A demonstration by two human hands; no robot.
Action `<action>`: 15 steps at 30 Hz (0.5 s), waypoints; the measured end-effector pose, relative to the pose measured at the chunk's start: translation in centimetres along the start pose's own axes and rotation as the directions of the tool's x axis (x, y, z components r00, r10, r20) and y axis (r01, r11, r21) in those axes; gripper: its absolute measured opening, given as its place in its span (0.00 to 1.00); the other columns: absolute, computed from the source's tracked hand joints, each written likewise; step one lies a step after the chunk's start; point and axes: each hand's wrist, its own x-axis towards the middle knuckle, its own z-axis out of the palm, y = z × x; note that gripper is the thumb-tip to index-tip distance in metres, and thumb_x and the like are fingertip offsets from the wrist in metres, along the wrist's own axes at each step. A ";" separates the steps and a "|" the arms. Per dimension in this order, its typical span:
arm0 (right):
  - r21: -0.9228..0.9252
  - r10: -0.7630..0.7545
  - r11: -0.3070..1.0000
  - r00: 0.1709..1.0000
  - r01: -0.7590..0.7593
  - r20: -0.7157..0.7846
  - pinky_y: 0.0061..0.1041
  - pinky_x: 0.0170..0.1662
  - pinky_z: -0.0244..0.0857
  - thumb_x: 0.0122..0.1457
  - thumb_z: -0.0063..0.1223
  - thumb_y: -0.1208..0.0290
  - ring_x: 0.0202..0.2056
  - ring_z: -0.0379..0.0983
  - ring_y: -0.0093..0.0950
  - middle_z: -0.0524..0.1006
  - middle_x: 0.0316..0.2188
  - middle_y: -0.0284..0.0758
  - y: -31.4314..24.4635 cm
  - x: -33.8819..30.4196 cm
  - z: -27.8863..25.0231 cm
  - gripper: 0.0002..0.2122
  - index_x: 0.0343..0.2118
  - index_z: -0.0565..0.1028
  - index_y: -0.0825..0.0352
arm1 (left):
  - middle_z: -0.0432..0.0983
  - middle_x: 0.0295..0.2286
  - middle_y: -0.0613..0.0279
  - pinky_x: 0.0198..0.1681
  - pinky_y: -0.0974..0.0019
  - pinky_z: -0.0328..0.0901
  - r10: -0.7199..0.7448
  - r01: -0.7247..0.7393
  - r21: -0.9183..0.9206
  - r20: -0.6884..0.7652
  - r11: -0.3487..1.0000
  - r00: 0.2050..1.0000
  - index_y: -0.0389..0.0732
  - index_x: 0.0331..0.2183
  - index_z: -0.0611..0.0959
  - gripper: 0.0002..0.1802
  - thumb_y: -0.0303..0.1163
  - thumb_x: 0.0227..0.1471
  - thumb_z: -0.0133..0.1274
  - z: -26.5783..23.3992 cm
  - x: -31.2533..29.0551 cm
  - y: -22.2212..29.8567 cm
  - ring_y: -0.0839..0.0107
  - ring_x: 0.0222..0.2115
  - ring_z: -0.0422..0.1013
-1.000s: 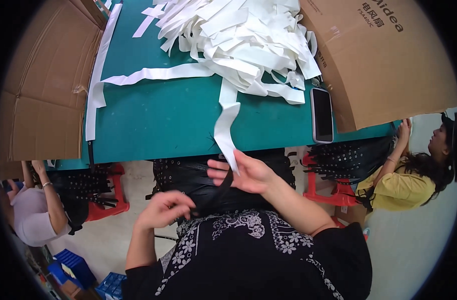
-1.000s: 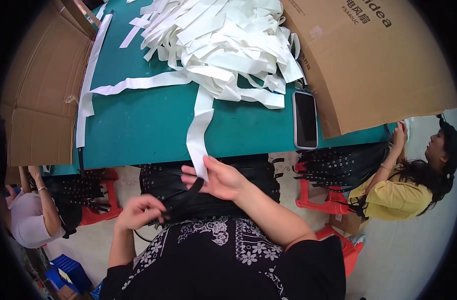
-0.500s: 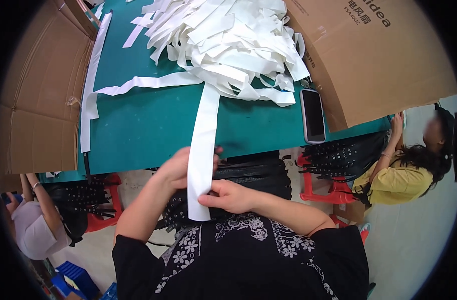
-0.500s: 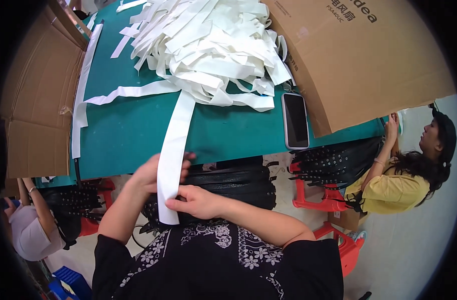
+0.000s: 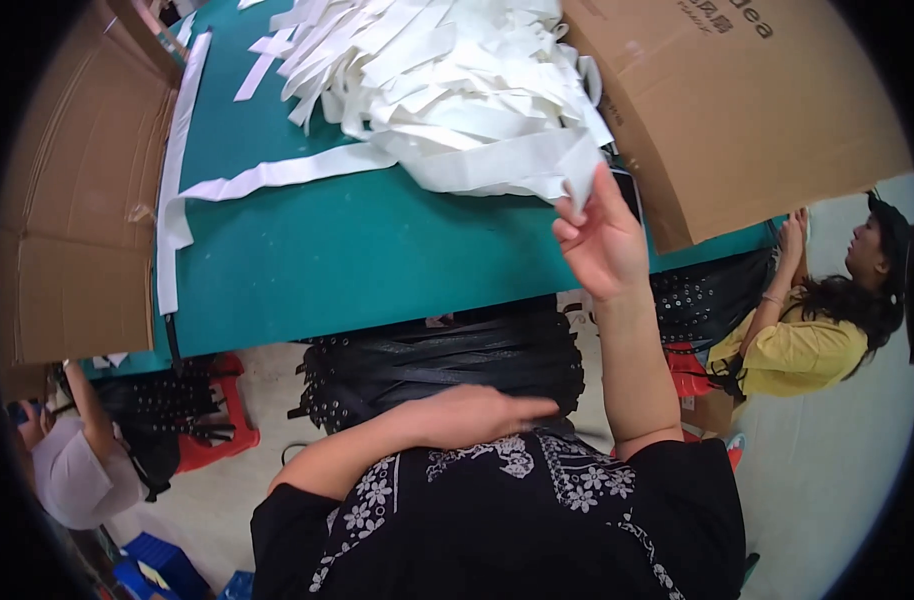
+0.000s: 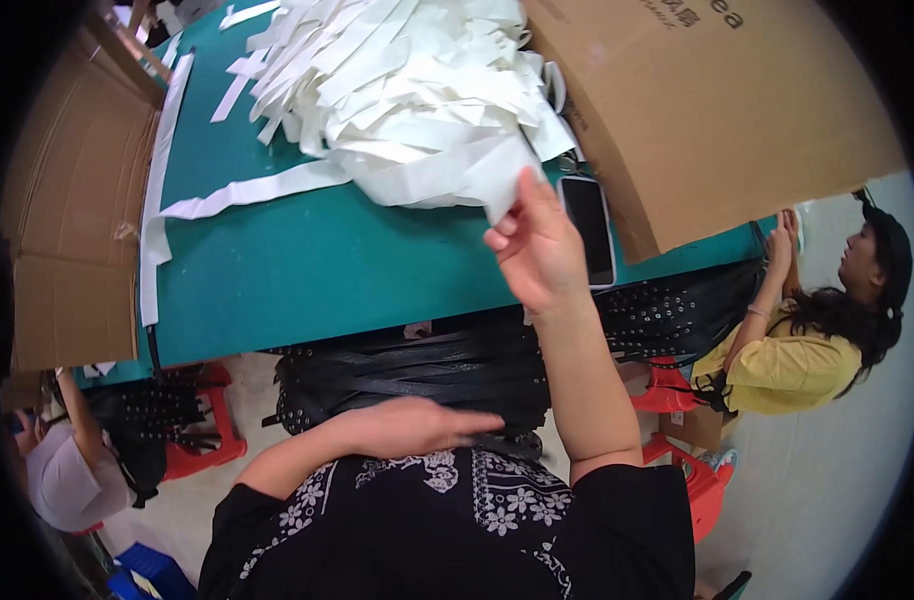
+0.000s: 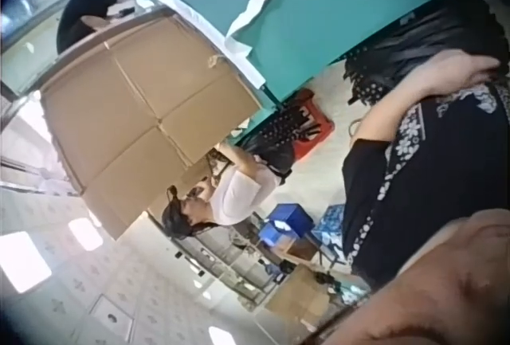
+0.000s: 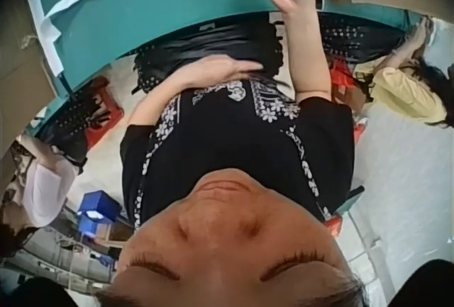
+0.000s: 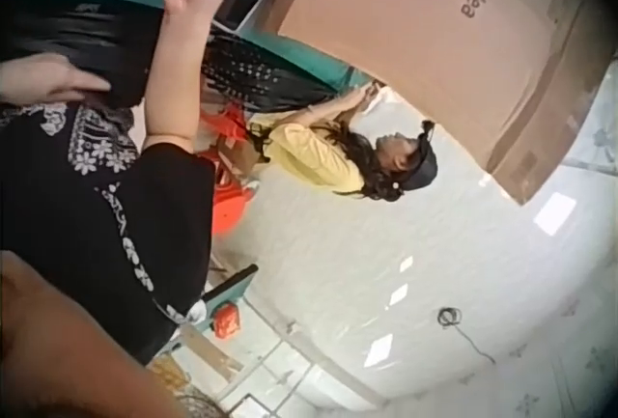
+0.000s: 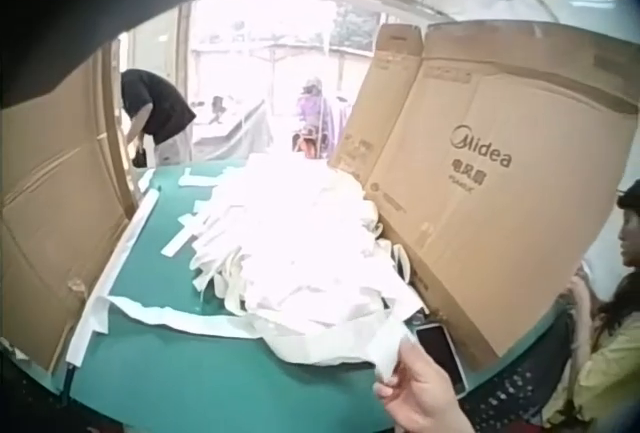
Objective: Assembling white fabric straps onto black belt bases at a factory workstation.
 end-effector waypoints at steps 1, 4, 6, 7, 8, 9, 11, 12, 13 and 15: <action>-0.027 0.011 1.000 1.000 -0.011 -0.003 0.13 0.20 0.51 0.58 0.42 0.62 0.19 0.56 0.14 0.67 0.21 0.24 0.1 -0.1 0.2 0.09 0.36 0.68 0.61 | 0.72 0.33 0.49 0.37 0.61 0.65 0.058 -0.081 -0.046 -0.374 0.996 0.926 0.42 0.46 0.69 0.20 0.29 0.48 0.44 0.2 0.0 -0.8 0.54 0.32 0.70; -0.202 0.055 0.978 0.998 -0.051 0.016 0.11 0.19 0.50 0.57 0.45 0.67 0.18 0.57 0.11 0.67 0.21 0.23 0.5 -0.3 0.0 0.07 0.34 0.69 0.64 | 0.75 0.28 0.61 0.27 0.73 0.65 -0.309 -0.118 -0.447 -0.762 0.886 0.569 0.36 0.32 0.77 0.09 0.30 0.49 0.49 -0.9 -1.7 -2.4 0.78 0.26 0.69; -0.276 0.114 0.955 0.993 -0.111 -0.006 0.10 0.19 0.52 0.55 0.47 0.71 0.18 0.58 0.11 0.67 0.21 0.23 0.8 -0.7 -0.2 0.06 0.34 0.69 0.66 | 0.64 0.13 0.73 0.13 0.81 0.51 -0.414 -0.248 -0.487 -0.862 0.838 0.293 0.36 0.30 0.77 0.09 0.32 0.50 0.48 -1.3 -2.6 -3.5 0.87 0.12 0.57; -0.308 0.144 0.939 0.988 -0.154 -0.056 0.10 0.20 0.56 0.54 0.49 0.73 0.19 0.62 0.12 0.69 0.21 0.25 1.4 -1.2 0.2 0.06 0.34 0.70 0.66 | 0.61 0.12 0.75 0.12 0.80 0.48 -0.470 -0.334 -0.543 -0.838 0.770 0.278 0.36 0.32 0.76 0.10 0.33 0.50 0.48 -1.6 -2.9 -3.4 0.87 0.11 0.54; -0.325 0.163 0.930 0.985 -0.171 -0.051 0.10 0.21 0.58 0.54 0.49 0.73 0.19 0.63 0.12 0.70 0.21 0.26 2.1 -1.6 0.4 0.06 0.33 0.70 0.67 | 0.58 0.11 0.76 0.12 0.79 0.45 -0.527 -0.417 -0.590 -0.807 0.691 0.268 0.36 0.33 0.76 0.11 0.33 0.50 0.49 -2.2 -3.1 -3.3 0.88 0.09 0.50; -0.341 0.186 0.921 0.981 -0.190 -0.046 0.11 0.22 0.60 0.53 0.50 0.73 0.20 0.65 0.12 0.71 0.21 0.27 2.7 -1.9 0.7 0.05 0.33 0.70 0.67 | 0.58 0.11 0.76 0.11 0.80 0.44 -0.502 -0.445 -0.584 -0.812 0.679 0.299 0.35 0.34 0.75 0.12 0.34 0.50 0.49 -2.7 -3.0 -2.9 0.87 0.09 0.50; -0.346 0.207 0.916 0.978 -0.203 -0.026 0.12 0.22 0.61 0.53 0.51 0.72 0.20 0.66 0.13 0.71 0.21 0.28 3.9 -2.5 1.1 0.06 0.32 0.71 0.67 | 0.58 0.10 0.76 0.11 0.80 0.42 -0.509 -0.496 -0.588 -0.806 0.639 0.301 0.34 0.36 0.75 0.15 0.35 0.48 0.51 -3.2 -2.3 -1.1 0.87 0.09 0.50; -0.426 0.187 0.888 0.982 -0.170 -0.003 0.12 0.22 0.61 0.52 0.51 0.72 0.20 0.66 0.13 0.71 0.21 0.28 4.5 -2.7 1.1 0.06 0.32 0.71 0.67 | 0.58 0.10 0.76 0.11 0.80 0.42 -0.520 -0.495 -0.592 -0.803 0.636 0.292 0.34 0.36 0.75 0.15 0.35 0.48 0.51 -3.4 -2.4 -0.8 0.87 0.09 0.50; -0.502 0.167 0.855 0.986 -0.134 0.022 0.12 0.22 0.61 0.52 0.52 0.72 0.20 0.66 0.13 0.71 0.21 0.28 5.1 -2.8 1.0 0.07 0.32 0.70 0.68 | 0.58 0.10 0.76 0.11 0.80 0.42 -0.531 -0.482 -0.648 -0.761 0.590 0.373 0.35 0.34 0.75 0.14 0.35 0.48 0.52 -3.6 -2.6 -0.8 0.88 0.09 0.50; -0.503 0.187 0.853 0.981 -0.140 0.044 0.12 0.22 0.61 0.52 0.52 0.71 0.20 0.66 0.14 0.71 0.21 0.28 5.9 -3.2 0.8 0.08 0.33 0.70 0.68 | 0.59 0.11 0.76 0.11 0.81 0.43 -0.562 -0.455 -0.742 -0.670 0.492 0.486 0.38 0.27 0.75 0.11 0.35 0.46 0.54 -3.6 -2.8 -1.2 0.87 0.09 0.50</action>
